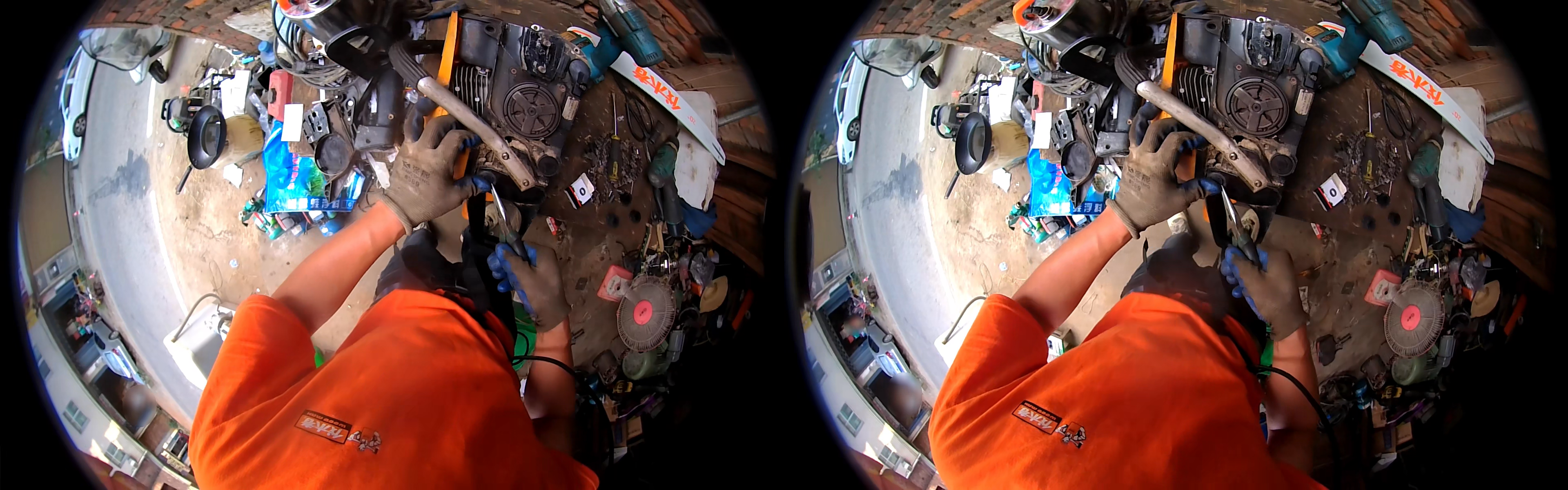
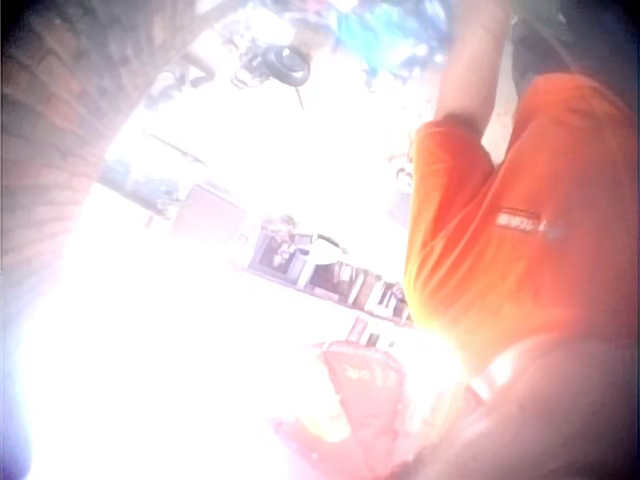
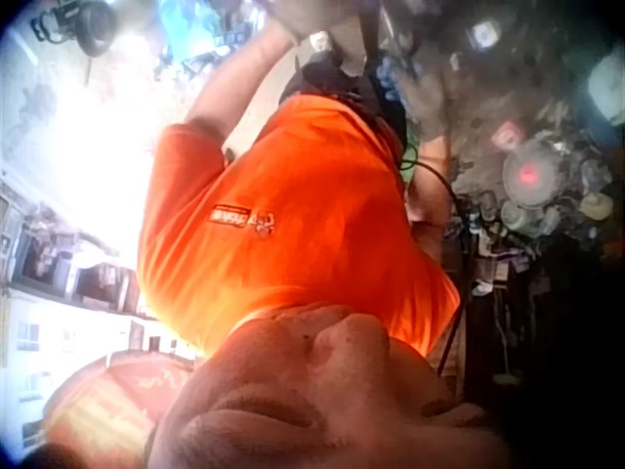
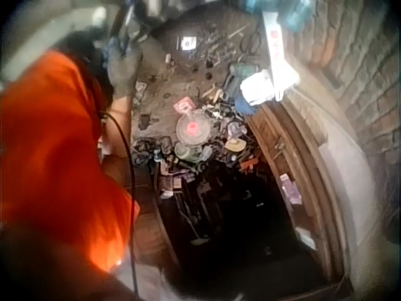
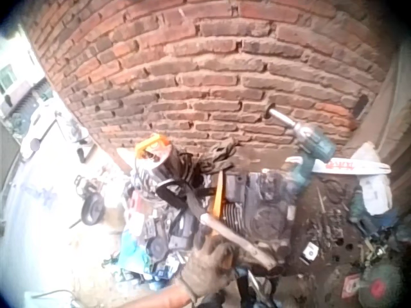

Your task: The person works on a yellow chainsaw placed on a cluttered workbench. They repeatedly use a wrench to tighten bolts on the chainsaw's engine housing and handle, adjusting their grip and repositioning the tool throughout the process.

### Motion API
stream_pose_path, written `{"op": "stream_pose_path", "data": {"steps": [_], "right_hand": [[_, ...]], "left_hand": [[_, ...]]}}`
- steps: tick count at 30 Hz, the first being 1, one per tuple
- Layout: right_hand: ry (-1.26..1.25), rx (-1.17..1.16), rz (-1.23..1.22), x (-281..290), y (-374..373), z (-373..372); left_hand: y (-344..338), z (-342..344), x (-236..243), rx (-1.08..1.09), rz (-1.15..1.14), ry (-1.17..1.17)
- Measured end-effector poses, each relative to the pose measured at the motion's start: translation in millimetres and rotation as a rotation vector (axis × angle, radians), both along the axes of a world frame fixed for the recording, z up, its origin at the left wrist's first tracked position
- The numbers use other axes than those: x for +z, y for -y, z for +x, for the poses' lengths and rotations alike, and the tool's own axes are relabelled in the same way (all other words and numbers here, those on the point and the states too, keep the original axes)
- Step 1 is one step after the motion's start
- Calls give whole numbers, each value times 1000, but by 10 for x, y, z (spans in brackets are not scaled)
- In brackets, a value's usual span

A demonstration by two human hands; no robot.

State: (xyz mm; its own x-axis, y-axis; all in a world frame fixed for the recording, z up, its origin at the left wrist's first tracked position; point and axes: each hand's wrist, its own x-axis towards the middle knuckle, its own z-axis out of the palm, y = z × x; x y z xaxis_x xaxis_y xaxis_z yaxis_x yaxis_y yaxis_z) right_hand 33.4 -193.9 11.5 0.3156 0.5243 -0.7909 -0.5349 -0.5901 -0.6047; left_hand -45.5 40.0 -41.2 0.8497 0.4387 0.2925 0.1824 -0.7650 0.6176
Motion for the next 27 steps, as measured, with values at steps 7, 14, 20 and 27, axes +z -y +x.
{"op": "stream_pose_path", "data": {"steps": [7,14,20,27], "right_hand": [[-41,-42,-36,102,-120,-70],[-72,-171,-18,97,-129,-91],[-40,-139,-79,163,-263,-40],[-42,-155,-61,108,-291,-76]], "left_hand": [[-14,-5,-25,-25,7,-14],[-133,-18,-6,-128,57,-26],[-168,-46,18,-141,-29,-118],[-123,-27,-24,-89,89,-52]]}}
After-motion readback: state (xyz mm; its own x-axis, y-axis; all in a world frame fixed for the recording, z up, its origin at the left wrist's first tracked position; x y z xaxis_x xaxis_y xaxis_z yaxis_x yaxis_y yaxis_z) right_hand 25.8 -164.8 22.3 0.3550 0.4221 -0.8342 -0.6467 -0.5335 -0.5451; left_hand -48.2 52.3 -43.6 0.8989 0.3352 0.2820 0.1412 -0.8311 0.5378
